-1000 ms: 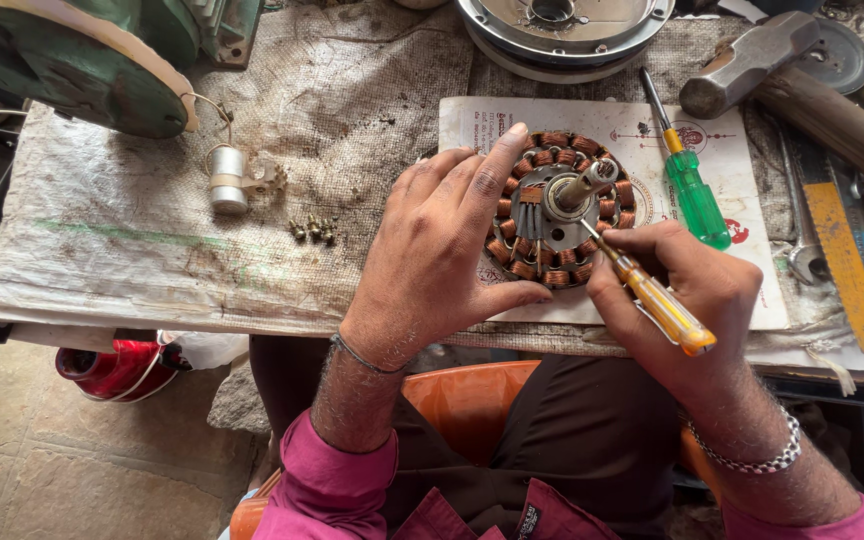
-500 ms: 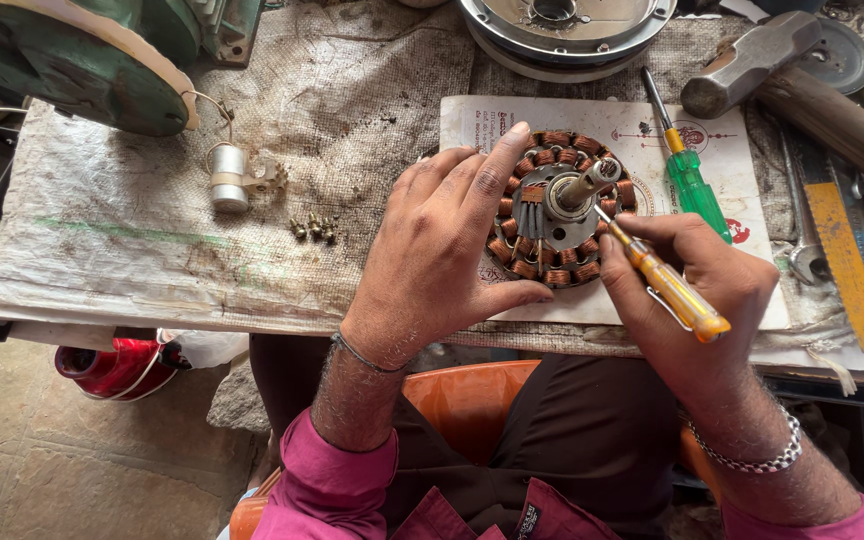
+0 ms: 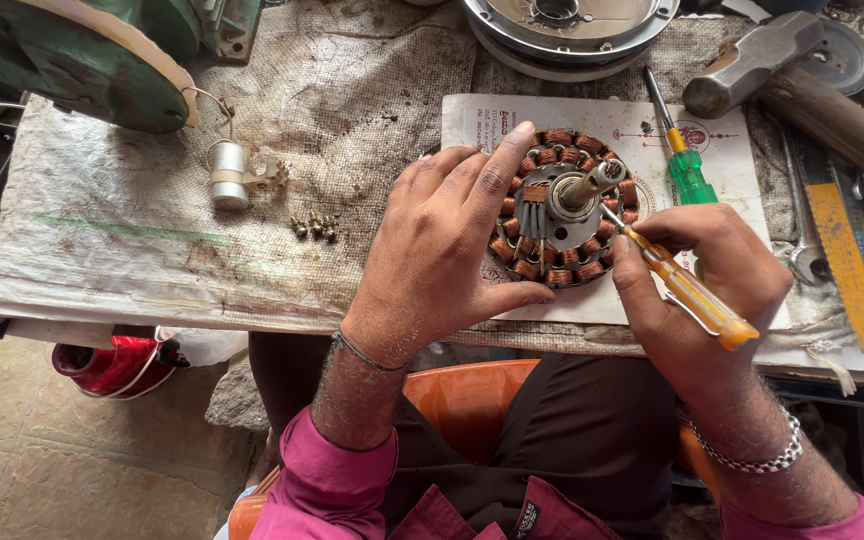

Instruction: The person works on a copper-wound motor stator mounted on a shaft at a workbench, holding it steady with one hand while using a screwdriver to pry and adjust the windings and components around the shaft, repositioning the assembly as they work around it.

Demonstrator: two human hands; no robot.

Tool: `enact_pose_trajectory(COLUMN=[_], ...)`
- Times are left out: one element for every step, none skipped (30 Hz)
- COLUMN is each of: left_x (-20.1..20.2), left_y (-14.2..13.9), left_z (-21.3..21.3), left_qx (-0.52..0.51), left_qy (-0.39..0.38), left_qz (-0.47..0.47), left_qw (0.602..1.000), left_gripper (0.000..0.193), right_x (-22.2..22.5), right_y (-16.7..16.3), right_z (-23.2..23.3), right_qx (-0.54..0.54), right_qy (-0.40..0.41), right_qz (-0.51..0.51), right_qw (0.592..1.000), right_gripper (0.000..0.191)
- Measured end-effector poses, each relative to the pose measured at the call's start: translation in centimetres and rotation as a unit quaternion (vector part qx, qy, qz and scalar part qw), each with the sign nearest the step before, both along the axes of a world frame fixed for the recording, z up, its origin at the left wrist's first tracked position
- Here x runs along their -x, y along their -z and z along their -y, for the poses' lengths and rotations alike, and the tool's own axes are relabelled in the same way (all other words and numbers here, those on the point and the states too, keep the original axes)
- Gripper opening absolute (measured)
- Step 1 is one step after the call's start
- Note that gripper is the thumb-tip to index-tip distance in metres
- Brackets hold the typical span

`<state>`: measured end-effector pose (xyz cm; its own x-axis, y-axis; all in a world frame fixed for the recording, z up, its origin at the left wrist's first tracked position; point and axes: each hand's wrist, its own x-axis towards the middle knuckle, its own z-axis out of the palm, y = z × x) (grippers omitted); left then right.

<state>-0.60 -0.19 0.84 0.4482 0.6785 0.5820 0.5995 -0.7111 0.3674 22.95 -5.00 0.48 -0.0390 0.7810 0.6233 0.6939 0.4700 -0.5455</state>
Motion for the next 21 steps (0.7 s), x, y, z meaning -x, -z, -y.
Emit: enact_pose_trajectory(left_x=[0.0,0.0,0.1,0.1,0.0,0.0,0.0,0.0,0.0,0.0,0.0,0.0,0.0,0.0,0.0,0.0,0.0,0.0,0.0,0.0,0.0], left_y=[0.0,0.0,0.0,0.0,0.0,0.0,0.0,0.0,0.0,0.0,0.0,0.0,0.0,0.0,0.0,0.0,0.0,0.0,0.0,0.0,0.0], left_z=[0.0,0.0,0.0,0.0,0.0,0.0,0.0,0.0,0.0,-0.1,-0.1,-0.1,0.0,0.0,0.0,0.0,0.0,0.0,0.1,0.1,0.1], left_qx=[-0.001,-0.002,-0.003,-0.002,-0.001,0.0,0.001,0.002,0.002,0.001,0.0,0.0,0.0,0.0,0.0,-0.001,-0.001,-0.002,0.0,0.002,0.004], left_qy=[0.001,0.002,0.003,0.001,-0.001,-0.003,-0.004,-0.005,-0.005,-0.004,-0.003,-0.002,-0.002,-0.001,-0.001,-0.002,-0.003,-0.004,-0.003,-0.003,-0.002], left_qz=[0.001,0.003,0.004,0.002,0.0,-0.002,-0.003,-0.004,-0.005,-0.003,-0.002,0.0,0.0,0.0,0.001,-0.001,-0.003,-0.004,-0.003,-0.001,0.0], left_qw=[1.0,1.0,1.0,1.0,1.0,1.0,1.0,1.0,1.0,1.0,1.0,1.0,1.0,1.0,1.0,1.0,1.0,1.0,1.0,1.0,1.0], left_gripper=[0.128,0.128,0.127,0.127,0.127,0.126,0.126,0.127,0.127,0.126,0.126,0.126,0.126,0.126,0.126,0.126,0.125,0.125,0.125,0.125,0.125], right_x=[0.1,0.1,0.2,0.4,0.5,0.6,0.5,0.4,0.3,0.3,0.3,0.2,0.2,0.2,0.1,0.0,-0.1,-0.1,-0.1,-0.2,-0.2], right_y=[-0.1,-0.2,-0.3,-0.3,-0.4,-0.5,-0.6,-0.7,-0.7,-0.7,-0.5,-0.4,-0.2,0.0,0.1,0.3,0.4,0.4,0.5,0.5,0.5], right_z=[0.0,0.0,0.0,0.0,0.0,0.1,0.1,0.2,0.2,0.2,0.2,0.3,0.3,0.3,0.4,0.4,0.4,0.3,0.3,0.3,0.3], right_qx=[0.004,0.005,0.009,0.014,0.021,0.028,0.029,0.031,0.031,0.033,0.034,0.036,0.035,0.034,0.034,0.035,0.037,0.039,0.04,0.041,0.041], right_qy=[-0.003,-0.009,-0.012,-0.014,-0.013,-0.012,-0.015,-0.017,-0.019,-0.021,-0.024,-0.027,-0.026,-0.026,-0.025,-0.023,-0.019,-0.016,-0.013,-0.01,-0.007], right_qz=[-0.012,-0.015,-0.018,-0.021,-0.025,-0.029,-0.026,-0.022,-0.019,-0.02,-0.022,-0.023,-0.023,-0.023,-0.023,-0.023,-0.024,-0.024,-0.022,-0.02,-0.018], right_qw=[1.0,1.0,1.0,1.0,0.999,0.999,0.999,0.999,0.999,0.999,0.999,0.999,0.999,0.999,0.999,0.999,0.999,0.999,0.999,0.999,0.999], right_gripper=[0.017,0.017,0.017,0.017,0.017,0.017,0.019,0.021,0.024,0.024,0.024,0.024,0.022,0.019,0.018,0.017,0.017,0.017,0.017,0.017,0.017])
